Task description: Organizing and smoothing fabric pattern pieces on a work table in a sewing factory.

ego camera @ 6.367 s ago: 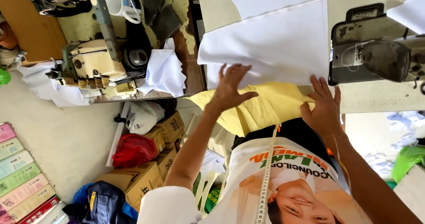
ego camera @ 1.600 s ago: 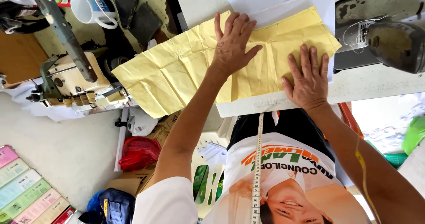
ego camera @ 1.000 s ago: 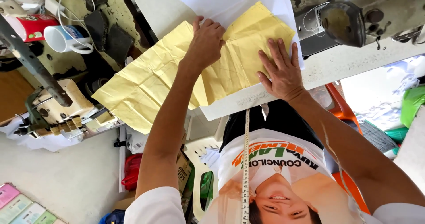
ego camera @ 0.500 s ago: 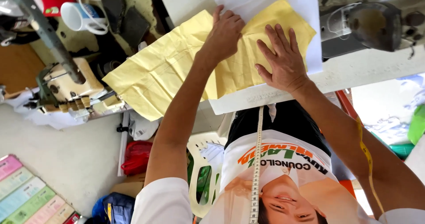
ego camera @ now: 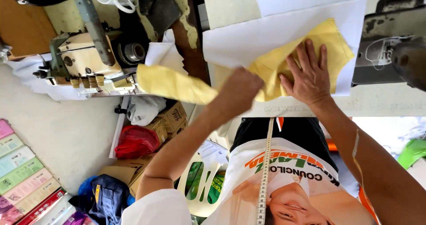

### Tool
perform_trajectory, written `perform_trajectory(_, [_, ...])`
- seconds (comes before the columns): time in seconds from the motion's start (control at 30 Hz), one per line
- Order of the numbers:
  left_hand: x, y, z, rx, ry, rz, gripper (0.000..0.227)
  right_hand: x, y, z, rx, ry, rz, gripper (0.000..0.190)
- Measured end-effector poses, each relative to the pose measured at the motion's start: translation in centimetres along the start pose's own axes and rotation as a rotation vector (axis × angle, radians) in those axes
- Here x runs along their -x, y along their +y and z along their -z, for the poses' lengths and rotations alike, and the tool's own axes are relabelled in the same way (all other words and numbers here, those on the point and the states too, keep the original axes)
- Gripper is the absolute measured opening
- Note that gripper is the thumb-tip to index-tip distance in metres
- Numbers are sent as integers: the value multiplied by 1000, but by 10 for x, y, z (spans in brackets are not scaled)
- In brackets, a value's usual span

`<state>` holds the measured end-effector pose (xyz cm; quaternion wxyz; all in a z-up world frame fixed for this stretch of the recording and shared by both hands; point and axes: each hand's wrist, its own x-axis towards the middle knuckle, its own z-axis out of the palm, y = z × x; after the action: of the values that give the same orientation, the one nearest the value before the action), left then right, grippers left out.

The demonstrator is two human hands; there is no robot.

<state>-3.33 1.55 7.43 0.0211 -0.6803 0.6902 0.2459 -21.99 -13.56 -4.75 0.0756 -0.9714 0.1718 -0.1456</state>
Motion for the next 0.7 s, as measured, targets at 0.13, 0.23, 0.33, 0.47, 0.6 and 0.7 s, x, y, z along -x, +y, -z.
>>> perform_trajectory(0.13, [-15, -6, 37, 636, -223, 79, 25, -4, -3, 5, -9, -29, -1, 66])
perform_trajectory(0.23, [-37, -67, 0, 176, 578, 415, 11, -4, -4, 7, -26, -27, 16, 66])
perform_trajectory(0.33, [-37, -118, -38, -45, 498, 727, 76, -8, -2, 5, -24, -1, 25, 66])
perform_trajectory(0.47, [-37, -70, -53, -34, 713, 359, 13, -4, -2, 5, -78, -35, 9, 68])
perform_trajectory(0.6, [-17, 41, -25, 362, 780, -194, 18, -4, -4, 8, 22, -67, -26, 59])
perform_trajectory(0.7, [0, 67, -41, 353, 576, 20, 88, 2, -2, 1, -52, -64, -26, 55])
